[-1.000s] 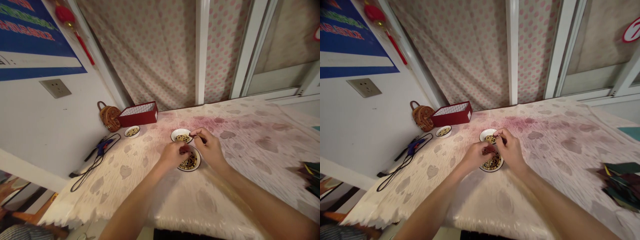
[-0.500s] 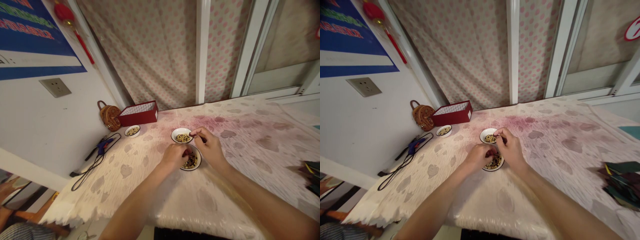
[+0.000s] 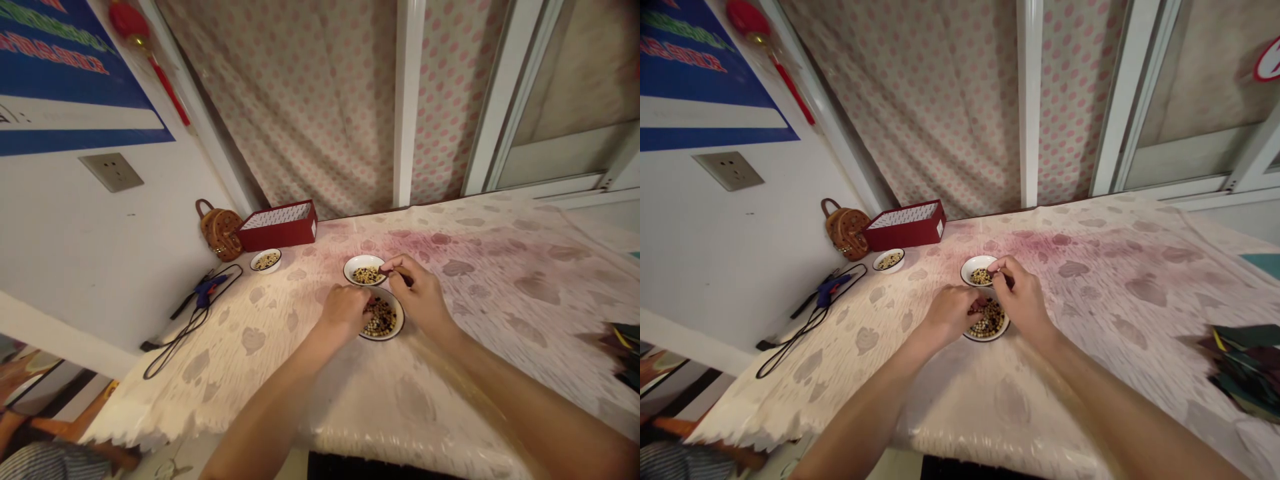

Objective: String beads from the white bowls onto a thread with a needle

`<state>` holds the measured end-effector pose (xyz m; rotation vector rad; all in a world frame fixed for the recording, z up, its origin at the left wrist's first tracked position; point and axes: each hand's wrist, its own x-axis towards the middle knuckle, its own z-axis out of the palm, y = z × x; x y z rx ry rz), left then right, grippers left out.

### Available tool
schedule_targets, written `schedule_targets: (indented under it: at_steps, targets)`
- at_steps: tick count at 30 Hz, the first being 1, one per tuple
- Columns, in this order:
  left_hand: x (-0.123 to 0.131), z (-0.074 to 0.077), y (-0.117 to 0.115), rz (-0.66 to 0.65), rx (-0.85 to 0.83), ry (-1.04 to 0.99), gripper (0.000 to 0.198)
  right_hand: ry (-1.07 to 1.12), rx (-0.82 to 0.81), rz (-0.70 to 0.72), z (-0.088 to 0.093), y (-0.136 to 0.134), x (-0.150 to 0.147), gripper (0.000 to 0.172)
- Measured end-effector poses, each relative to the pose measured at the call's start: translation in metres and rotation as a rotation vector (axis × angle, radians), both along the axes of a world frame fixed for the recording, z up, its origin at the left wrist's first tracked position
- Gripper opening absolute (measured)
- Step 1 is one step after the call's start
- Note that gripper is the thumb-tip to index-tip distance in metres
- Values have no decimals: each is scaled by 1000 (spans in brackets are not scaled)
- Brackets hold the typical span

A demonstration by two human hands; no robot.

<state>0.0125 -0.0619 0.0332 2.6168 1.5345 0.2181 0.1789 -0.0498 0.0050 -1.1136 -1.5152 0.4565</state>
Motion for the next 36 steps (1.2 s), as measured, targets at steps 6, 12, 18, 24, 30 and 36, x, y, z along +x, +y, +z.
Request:
schedule_targets:
  at_steps: [6, 12, 18, 24, 30, 36]
  targets:
    - [2, -2, 2, 42, -20, -67, 18, 15, 7, 6, 2, -1, 0, 15]
    - [-1, -1, 4, 49, -31, -150, 15, 5, 4, 9, 3, -1, 0, 15]
    - [0, -6, 6, -18, -49, -95, 13, 10, -9, 19, 0, -1, 0, 14]
    - [0, -9, 7, -24, -46, -125, 15, -9, 19, 14, 0, 0, 1, 15]
    - [-3, -10, 5, 18, -60, -446, 12, -8, 16, 5, 1, -1, 1, 15]
    - [-7, -20, 23, -5, -306, -1153, 15, 1, 0, 12, 1, -3, 0, 14]
